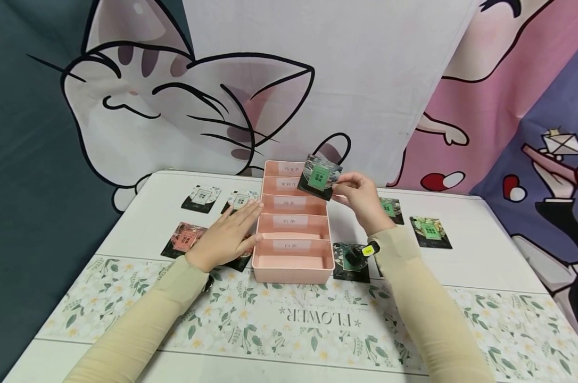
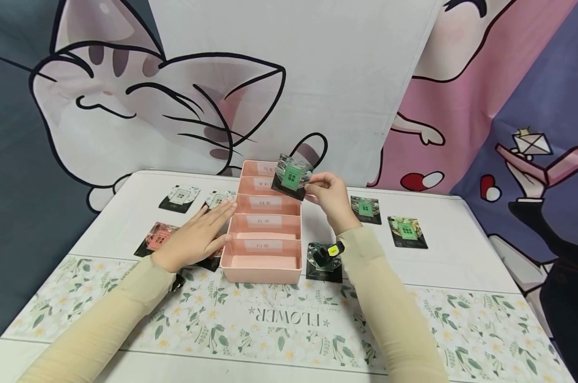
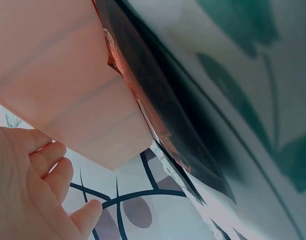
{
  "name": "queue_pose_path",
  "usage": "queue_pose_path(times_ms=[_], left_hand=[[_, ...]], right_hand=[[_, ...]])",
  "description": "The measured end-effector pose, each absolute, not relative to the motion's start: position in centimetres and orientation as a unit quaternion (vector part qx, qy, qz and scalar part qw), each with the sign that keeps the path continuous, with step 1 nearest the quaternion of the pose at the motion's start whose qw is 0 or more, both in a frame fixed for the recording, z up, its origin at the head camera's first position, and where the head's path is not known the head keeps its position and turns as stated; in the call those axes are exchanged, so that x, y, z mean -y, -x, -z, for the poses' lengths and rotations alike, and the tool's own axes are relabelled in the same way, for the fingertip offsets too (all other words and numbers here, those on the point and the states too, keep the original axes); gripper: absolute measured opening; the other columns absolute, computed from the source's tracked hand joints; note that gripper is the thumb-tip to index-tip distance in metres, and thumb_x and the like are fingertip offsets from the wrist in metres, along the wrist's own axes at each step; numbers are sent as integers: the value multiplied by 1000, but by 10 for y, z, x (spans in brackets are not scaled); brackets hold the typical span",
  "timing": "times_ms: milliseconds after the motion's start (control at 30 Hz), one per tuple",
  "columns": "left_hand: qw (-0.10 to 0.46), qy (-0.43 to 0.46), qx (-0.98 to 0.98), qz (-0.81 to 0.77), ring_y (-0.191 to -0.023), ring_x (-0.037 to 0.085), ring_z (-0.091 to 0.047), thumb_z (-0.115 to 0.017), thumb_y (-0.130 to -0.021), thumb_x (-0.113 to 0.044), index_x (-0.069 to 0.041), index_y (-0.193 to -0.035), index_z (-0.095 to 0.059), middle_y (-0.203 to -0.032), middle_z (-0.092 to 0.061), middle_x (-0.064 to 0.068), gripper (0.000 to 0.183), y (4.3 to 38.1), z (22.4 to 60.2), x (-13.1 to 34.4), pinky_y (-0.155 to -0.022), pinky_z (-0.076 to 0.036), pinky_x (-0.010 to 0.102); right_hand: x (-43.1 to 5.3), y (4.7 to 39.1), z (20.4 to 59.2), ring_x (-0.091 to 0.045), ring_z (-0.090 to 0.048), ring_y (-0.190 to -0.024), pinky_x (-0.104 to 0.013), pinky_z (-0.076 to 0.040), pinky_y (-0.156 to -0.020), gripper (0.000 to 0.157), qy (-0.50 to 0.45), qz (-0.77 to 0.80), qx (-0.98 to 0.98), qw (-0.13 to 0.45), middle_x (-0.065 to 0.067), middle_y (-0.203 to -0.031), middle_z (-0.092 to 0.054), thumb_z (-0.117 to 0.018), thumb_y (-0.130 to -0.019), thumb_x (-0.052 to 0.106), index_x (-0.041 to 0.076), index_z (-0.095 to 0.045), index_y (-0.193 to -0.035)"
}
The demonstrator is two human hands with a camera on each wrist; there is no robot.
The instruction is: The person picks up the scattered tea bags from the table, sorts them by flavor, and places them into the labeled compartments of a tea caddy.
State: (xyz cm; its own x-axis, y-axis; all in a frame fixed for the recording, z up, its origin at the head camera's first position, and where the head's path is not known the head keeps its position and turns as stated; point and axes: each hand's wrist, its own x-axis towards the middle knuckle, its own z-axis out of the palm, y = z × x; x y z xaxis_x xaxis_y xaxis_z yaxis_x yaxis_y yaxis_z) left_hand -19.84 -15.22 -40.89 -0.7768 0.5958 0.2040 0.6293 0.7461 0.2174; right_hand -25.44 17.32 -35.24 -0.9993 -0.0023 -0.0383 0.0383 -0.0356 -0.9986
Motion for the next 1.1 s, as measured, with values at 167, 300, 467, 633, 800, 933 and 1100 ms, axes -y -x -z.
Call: queue_pose_path(times_ms=[167, 300, 467, 633, 800, 933, 1100], left_hand=[[57, 328, 932, 143, -153, 33, -23, -54, -105, -38, -3, -160, -26, -166, -25, 14, 72, 197, 410, 153, -126, -9, 54], [54, 325, 933, 145, -153, 32, -23, -53, -106, -39, -3, -161, -25, -167, -24, 13, 71, 198, 410, 152, -126, -9, 54], [49, 323, 934, 145, -153, 32, -23, -52, -106, -40, -4, -161, -25, -167, -23, 12, 71, 199, 410, 152, -126, -8, 54], [46, 321, 935, 144, -153, 31, -23, -52, -106, -40, -4, -161, -24, -167, -23, 12, 71, 200, 410, 152, -126, -7, 53], [52, 324, 934, 139, -153, 32, -24, -52, -106, -40, -4, -161, -25, -167, -24, 12, 71, 200, 410, 153, -126, -8, 54], [54, 326, 934, 136, -153, 31, -24, -51, -106, -41, -4, -161, -25, -167, -24, 13, 71, 200, 410, 153, -126, -11, 56], [55, 329, 934, 131, -153, 31, -23, -49, -106, -43, -3, -161, -24, -167, -24, 12, 72, 200, 410, 152, -124, -17, 58]], right_hand=[[-163, 257, 354, -15, -65, -85, -35, -61, -89, 11, 13, 684, -728, 43, -5, -93, -61, -59, -96, -4, 1, -58, -105], [-155, 260, 357, -17, -66, -85, -38, -61, -90, 9, 34, 661, -747, 63, -9, -98, -60, -59, -97, -1, -2, -58, -106], [-147, 264, 359, -18, -67, -81, -36, -62, -86, 8, 50, 638, -765, 79, -10, -101, -60, -59, -97, -1, -3, -59, -104], [-143, 265, 360, -21, -67, -80, -35, -63, -84, 7, 61, 619, -778, 82, -12, -98, -61, -60, -96, -3, -5, -59, -103], [-141, 265, 357, -24, -67, -83, -36, -63, -82, 8, 70, 575, -812, 74, -14, -94, -62, -61, -96, -3, -5, -61, -103], [-138, 266, 356, -27, -66, -82, -36, -63, -80, 6, 74, 538, -837, 68, -13, -89, -61, -62, -95, -4, -4, -63, -100], [-135, 268, 356, -26, -68, -76, -35, -64, -73, 6, 92, 482, -870, 53, -12, -85, -63, -63, -94, -3, 1, -63, -92]])
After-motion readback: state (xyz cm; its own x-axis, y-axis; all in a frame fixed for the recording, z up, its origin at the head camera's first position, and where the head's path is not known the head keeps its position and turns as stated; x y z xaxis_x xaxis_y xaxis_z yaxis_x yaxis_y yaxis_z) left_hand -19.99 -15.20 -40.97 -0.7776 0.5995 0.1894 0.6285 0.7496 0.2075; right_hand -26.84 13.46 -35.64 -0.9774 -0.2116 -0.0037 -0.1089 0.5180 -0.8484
